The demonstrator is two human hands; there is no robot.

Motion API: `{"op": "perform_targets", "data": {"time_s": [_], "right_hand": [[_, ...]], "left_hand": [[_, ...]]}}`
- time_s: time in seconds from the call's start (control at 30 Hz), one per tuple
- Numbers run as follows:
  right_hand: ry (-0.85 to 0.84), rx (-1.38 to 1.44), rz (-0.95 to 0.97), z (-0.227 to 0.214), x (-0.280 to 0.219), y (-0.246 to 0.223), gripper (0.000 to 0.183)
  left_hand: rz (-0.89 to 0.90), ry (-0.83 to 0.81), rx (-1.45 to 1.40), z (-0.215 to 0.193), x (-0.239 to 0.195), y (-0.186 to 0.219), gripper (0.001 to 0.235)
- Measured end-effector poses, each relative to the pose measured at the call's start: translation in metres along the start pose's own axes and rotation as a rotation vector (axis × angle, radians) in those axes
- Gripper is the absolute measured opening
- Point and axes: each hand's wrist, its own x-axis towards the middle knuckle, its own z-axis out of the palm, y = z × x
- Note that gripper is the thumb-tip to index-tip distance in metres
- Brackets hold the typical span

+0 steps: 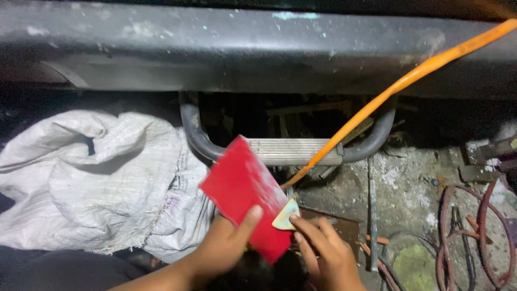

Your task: The person scoops a light-colored paste from a red plastic card using a yellow scraper and applies it to a damaged area on a black car bumper. They repeatedly smooth the paste onto the surface and scrape excess material back onto the card.

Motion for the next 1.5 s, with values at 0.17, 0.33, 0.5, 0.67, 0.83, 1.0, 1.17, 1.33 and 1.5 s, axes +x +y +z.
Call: {"op": "perform_targets", "data": {"time_s": [0.17,0.33,0.5,0.67,0.83,1.0,1.17,1.33,1.5], "right_hand": [[0.029,-0.023,-0.028,-0.009,0.01,-0.02,0.034],[0.136,-0.029,0.178,-0.022,0.02,-0.006,0.039],[0.335,-0.134,0.09,-0.037,0.046,0.02,0.039],[0.339,-0.214,-0.022,-0.027,0.064,0.022,0.044],[0.268,-0.239,-0.117,-0.039,0.124,-0.004,0.05],[0.269,-0.375,-0.516,-0.081,0.243,-0.034,0.063],[0.325,-0.513,-0.665,-0.092,0.325,-0.06,0.061],[0.23,-0.824,-0.414,-0.129,0.33,-0.023,0.075],[0.156,-0.859,-0.091,-0.151,0.283,0.017,0.083]], "left_hand": [[0.497,-0.434,-0.403,-0.009,-0.03,0.042,0.055],[0.113,-0.469,0.325,0.005,0.002,-0.028,0.04],[0.149,-0.203,-0.055,-0.023,-0.007,0.025,0.044],[0.178,0.085,-0.354,-0.042,0.002,0.04,0.042],[0.332,0.276,-0.308,-0.065,0.018,0.061,0.048],[0.323,0.228,-0.294,-0.095,0.016,0.106,0.048],[0.318,0.264,-0.268,-0.116,0.022,0.157,0.046],[0.337,0.214,-0.517,-0.101,0.031,0.197,0.048],[0.404,0.152,-0.413,-0.1,0.039,0.189,0.05]]}}
